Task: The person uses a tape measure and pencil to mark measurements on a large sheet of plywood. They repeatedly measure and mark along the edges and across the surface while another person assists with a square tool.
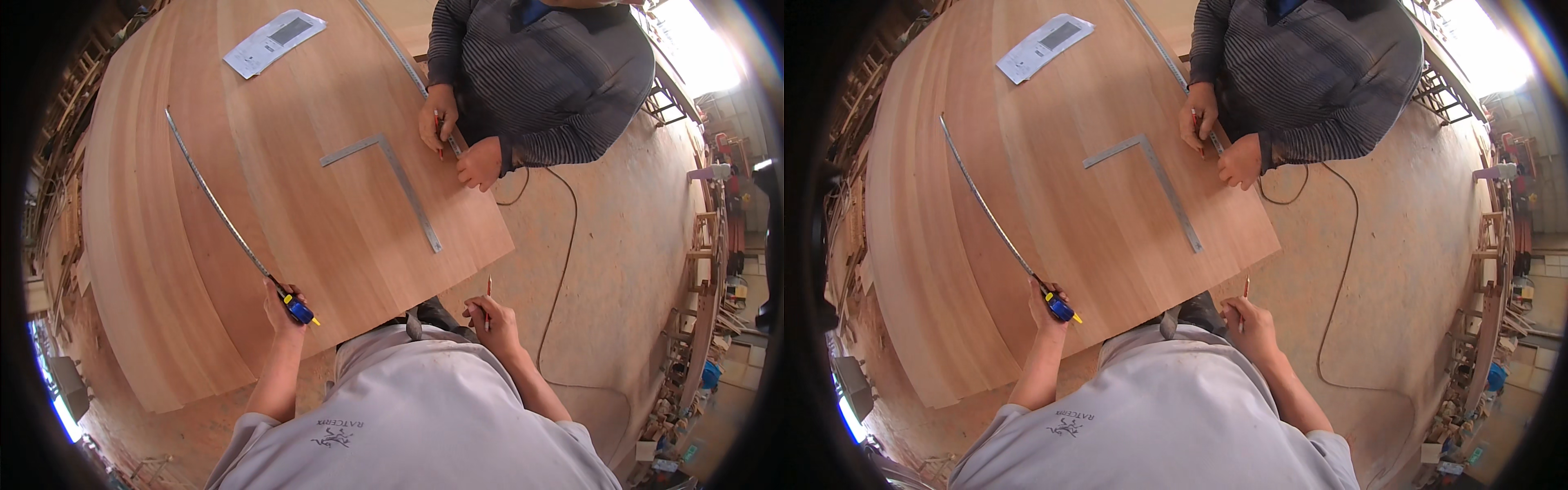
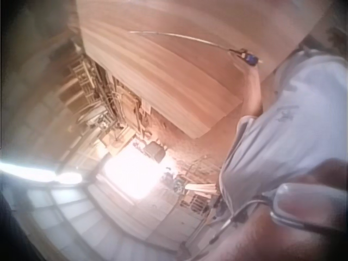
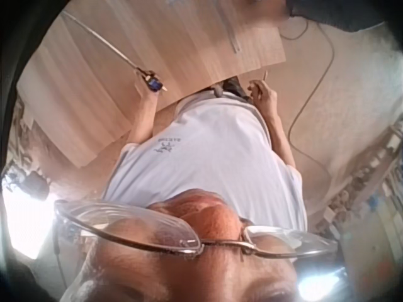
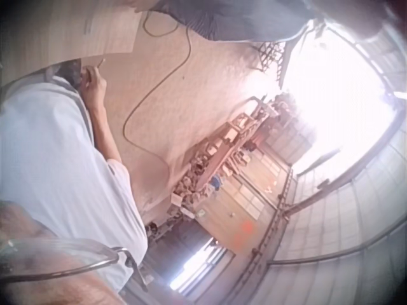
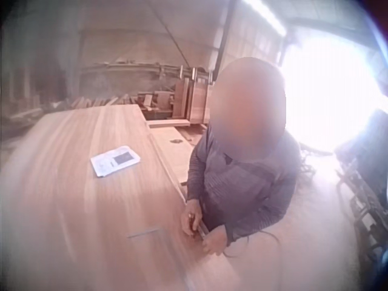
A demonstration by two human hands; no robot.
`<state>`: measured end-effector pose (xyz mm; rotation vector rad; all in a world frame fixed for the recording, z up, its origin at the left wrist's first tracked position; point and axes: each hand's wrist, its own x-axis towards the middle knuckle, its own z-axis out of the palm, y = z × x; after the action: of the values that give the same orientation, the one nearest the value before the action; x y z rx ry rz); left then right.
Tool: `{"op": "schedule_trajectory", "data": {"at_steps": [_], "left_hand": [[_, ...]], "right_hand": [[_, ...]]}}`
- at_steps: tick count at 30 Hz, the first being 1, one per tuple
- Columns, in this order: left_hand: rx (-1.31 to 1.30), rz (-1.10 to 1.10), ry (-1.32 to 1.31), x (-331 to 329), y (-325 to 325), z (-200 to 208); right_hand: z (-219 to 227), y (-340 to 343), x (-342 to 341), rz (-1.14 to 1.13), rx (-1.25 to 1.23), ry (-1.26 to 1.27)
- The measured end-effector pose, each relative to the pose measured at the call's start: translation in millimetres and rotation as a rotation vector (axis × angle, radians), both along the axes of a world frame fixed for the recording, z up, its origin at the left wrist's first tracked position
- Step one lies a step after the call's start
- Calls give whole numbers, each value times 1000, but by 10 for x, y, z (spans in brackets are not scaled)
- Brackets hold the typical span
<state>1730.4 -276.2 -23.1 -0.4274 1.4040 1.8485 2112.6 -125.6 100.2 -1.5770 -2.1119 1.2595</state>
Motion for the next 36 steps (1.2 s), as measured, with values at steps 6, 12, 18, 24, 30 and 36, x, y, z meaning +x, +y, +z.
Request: {"op": "schedule_trajectory", "data": {"at_steps": [6, 12, 18, 24, 30, 36], "left_hand": [[10, 21, -37, -33, 32, 62], [8, 21, -36, -40, 42, 60], [3, 20, -19, -35, 69, 129], [-6, 33, -28, -39, 96, 169], [1, 31, -28, -59, 92, 129], [1, 8, 2, -74, 74, 78]], "right_hand": [[-61, 28, -11, 26, 67, 39], [11, 69, -29, 22, 17, 7], [39, 89, -28, 22, 22, 9], [26, 104, -9, 45, 61, 22], [39, 108, -18, 34, 35, 24], [34, 102, -22, 36, 11, 24]]}}
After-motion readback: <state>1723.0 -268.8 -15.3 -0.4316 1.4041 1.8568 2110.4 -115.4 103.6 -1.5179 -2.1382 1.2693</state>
